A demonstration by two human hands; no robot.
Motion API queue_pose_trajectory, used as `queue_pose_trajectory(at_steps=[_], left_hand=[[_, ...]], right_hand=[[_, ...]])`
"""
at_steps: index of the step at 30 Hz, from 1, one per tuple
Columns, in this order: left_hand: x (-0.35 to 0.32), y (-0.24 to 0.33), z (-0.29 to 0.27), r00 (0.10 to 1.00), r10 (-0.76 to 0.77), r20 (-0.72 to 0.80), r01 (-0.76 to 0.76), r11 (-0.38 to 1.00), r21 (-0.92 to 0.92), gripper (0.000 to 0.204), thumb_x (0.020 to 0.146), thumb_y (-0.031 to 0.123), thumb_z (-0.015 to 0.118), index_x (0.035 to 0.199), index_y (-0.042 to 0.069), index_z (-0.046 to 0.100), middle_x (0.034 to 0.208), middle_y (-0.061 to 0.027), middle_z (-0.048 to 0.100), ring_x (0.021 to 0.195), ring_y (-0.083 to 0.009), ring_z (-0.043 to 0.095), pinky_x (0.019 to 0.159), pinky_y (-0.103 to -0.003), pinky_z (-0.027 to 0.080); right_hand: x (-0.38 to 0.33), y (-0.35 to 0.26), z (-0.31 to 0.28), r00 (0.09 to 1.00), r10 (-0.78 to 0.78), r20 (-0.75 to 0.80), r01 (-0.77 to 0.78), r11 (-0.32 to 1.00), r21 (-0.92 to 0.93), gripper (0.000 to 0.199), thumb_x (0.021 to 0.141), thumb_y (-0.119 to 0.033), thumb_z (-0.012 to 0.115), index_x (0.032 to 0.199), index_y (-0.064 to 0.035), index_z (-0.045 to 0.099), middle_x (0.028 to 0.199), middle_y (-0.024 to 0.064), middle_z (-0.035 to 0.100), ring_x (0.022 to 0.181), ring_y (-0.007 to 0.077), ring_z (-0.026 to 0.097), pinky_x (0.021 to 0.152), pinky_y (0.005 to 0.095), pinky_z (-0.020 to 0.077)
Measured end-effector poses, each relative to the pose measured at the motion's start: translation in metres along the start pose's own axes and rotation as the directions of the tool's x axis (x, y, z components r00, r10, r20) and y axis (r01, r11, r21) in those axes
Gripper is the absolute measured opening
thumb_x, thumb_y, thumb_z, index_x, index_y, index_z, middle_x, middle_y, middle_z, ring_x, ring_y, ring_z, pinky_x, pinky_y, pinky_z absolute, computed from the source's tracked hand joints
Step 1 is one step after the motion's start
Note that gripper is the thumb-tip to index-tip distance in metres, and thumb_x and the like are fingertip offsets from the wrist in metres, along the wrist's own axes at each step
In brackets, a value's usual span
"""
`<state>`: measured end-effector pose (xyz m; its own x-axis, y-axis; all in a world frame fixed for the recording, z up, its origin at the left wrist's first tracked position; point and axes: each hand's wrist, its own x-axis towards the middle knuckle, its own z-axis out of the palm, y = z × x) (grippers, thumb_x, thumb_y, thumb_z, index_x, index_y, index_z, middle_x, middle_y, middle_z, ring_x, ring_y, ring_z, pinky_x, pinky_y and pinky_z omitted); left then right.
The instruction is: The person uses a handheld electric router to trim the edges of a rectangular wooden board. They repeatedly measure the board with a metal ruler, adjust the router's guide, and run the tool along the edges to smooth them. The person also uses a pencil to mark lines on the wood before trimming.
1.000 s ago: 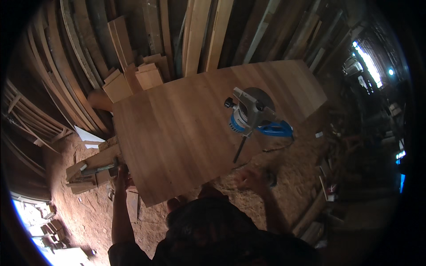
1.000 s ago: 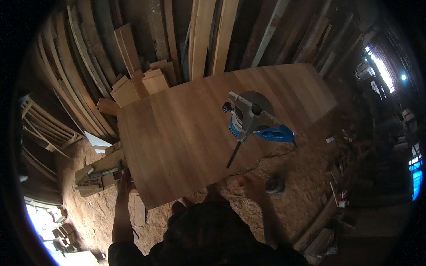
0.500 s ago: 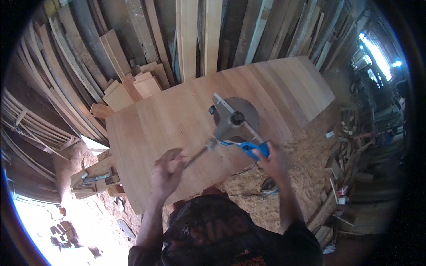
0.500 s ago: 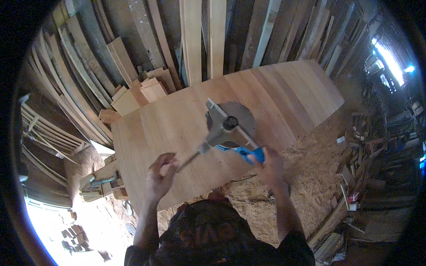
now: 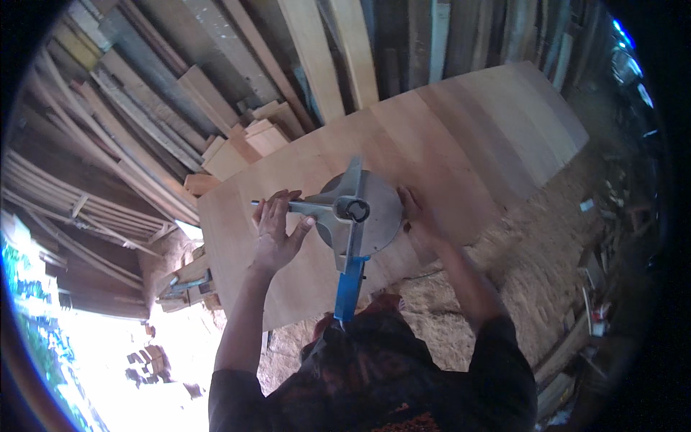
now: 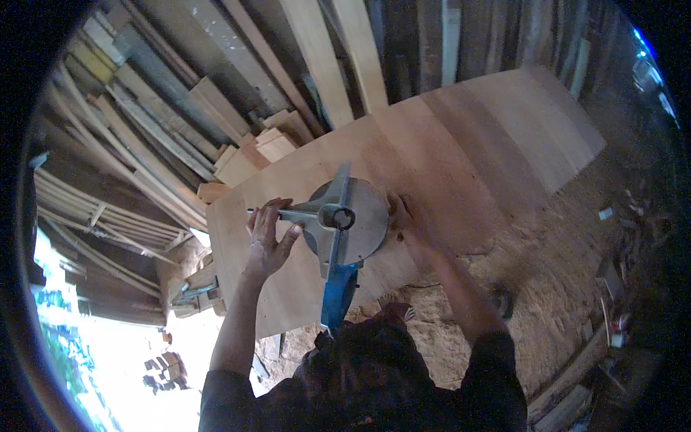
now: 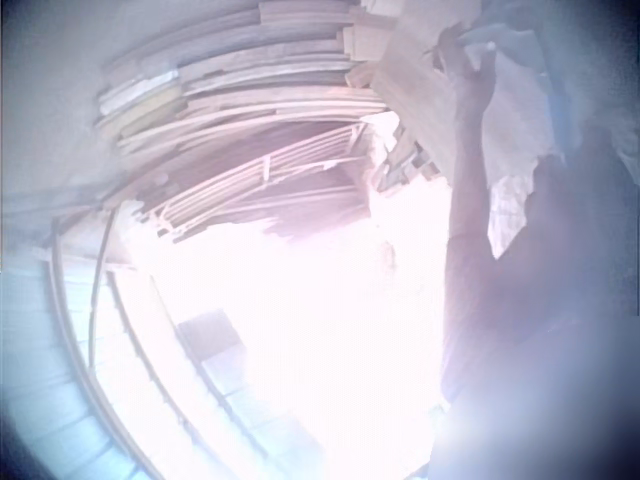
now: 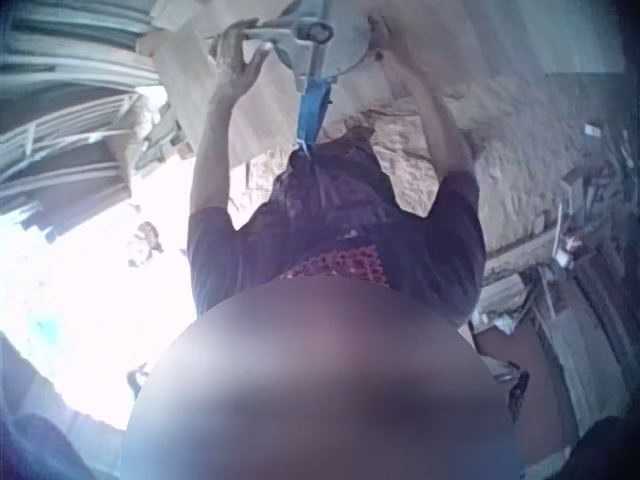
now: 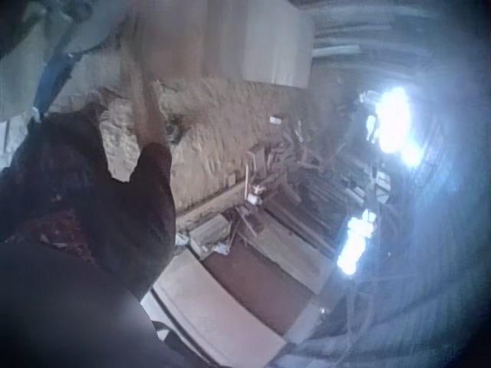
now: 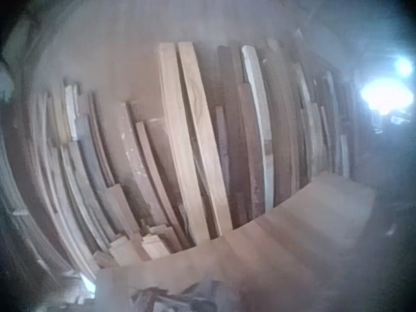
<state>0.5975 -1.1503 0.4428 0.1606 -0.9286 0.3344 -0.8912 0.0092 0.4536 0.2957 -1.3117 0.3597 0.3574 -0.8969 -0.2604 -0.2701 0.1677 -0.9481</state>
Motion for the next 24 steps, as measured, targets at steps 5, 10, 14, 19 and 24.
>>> queue_pose_trajectory(at_steps=[5, 10, 14, 19, 24], left_hand=[[-0.002, 0.011, -0.01, 0.995, -0.071, 0.072, 0.07, 0.997, 0.022, 0.059, 0.098, 0.047, 0.07, 0.14, 0.008, 0.057, 0.132, -0.0123, 0.064, 0.134, -0.0321, 0.055, 0.119, -0.058, 0.026], [-0.007, 0.014, -0.01, 0.996, -0.08, 0.042, 0.078, 0.996, 0.045, 0.06, 0.095, 0.05, 0.071, 0.137, 0.009, 0.06, 0.127, -0.0104, 0.066, 0.126, -0.0305, 0.058, 0.113, -0.05, 0.031], [-0.01, 0.017, -0.005, 0.993, -0.121, 0.012, 0.12, 0.99, 0.073, 0.063, 0.095, 0.056, 0.069, 0.135, 0.008, 0.061, 0.121, -0.0111, 0.067, 0.123, -0.0309, 0.059, 0.112, -0.05, 0.031], [-0.008, 0.022, -0.003, 0.987, -0.159, 0.012, 0.157, 0.984, 0.086, 0.063, 0.094, 0.057, 0.07, 0.132, 0.008, 0.06, 0.117, -0.0126, 0.067, 0.121, -0.0334, 0.06, 0.113, -0.054, 0.03], [-0.014, 0.032, -0.013, 0.981, -0.189, 0.049, 0.184, 0.978, 0.102, 0.059, 0.095, 0.054, 0.071, 0.128, 0.006, 0.061, 0.114, -0.0127, 0.069, 0.114, -0.0331, 0.061, 0.107, -0.05, 0.034]], right_hand=[[0.137, -0.021, 0.034, 0.826, -0.082, 0.557, 0.4, 0.782, -0.479, 0.053, 0.102, -0.053, 0.059, 0.12, -0.0033, 0.068, 0.094, 0.0101, 0.071, 0.074, 0.02, 0.07, 0.069, 0.0343, 0.0562], [0.181, -0.051, 0.066, 0.592, 0.215, 0.777, 0.14, 0.922, -0.362, 0.049, 0.099, -0.048, 0.064, 0.119, -0.0048, 0.071, 0.093, 0.0095, 0.076, 0.083, 0.0302, 0.073, 0.079, 0.0409, 0.0574], [0.149, -0.056, 0.069, 0.701, -0.077, 0.709, 0.395, 0.869, -0.297, 0.053, 0.102, -0.051, 0.064, 0.114, -0.001, 0.074, 0.101, 0.0117, 0.075, 0.087, 0.0169, 0.068, 0.079, 0.0345, 0.0536], [0.112, -0.059, 0.066, 0.838, 0.111, 0.535, -0.002, 0.98, -0.2, 0.05, 0.104, -0.046, 0.062, 0.107, 0.0016, 0.074, 0.098, 0.0169, 0.075, 0.087, 0.0245, 0.071, 0.083, 0.0385, 0.0545], [0.119, -0.073, 0.059, 0.745, -0.218, 0.63, 0.513, 0.792, -0.332, 0.052, 0.104, -0.046, 0.061, 0.099, 0.0035, 0.074, 0.092, 0.0192, 0.075, 0.085, 0.0274, 0.072, 0.086, 0.0396, 0.0546]])
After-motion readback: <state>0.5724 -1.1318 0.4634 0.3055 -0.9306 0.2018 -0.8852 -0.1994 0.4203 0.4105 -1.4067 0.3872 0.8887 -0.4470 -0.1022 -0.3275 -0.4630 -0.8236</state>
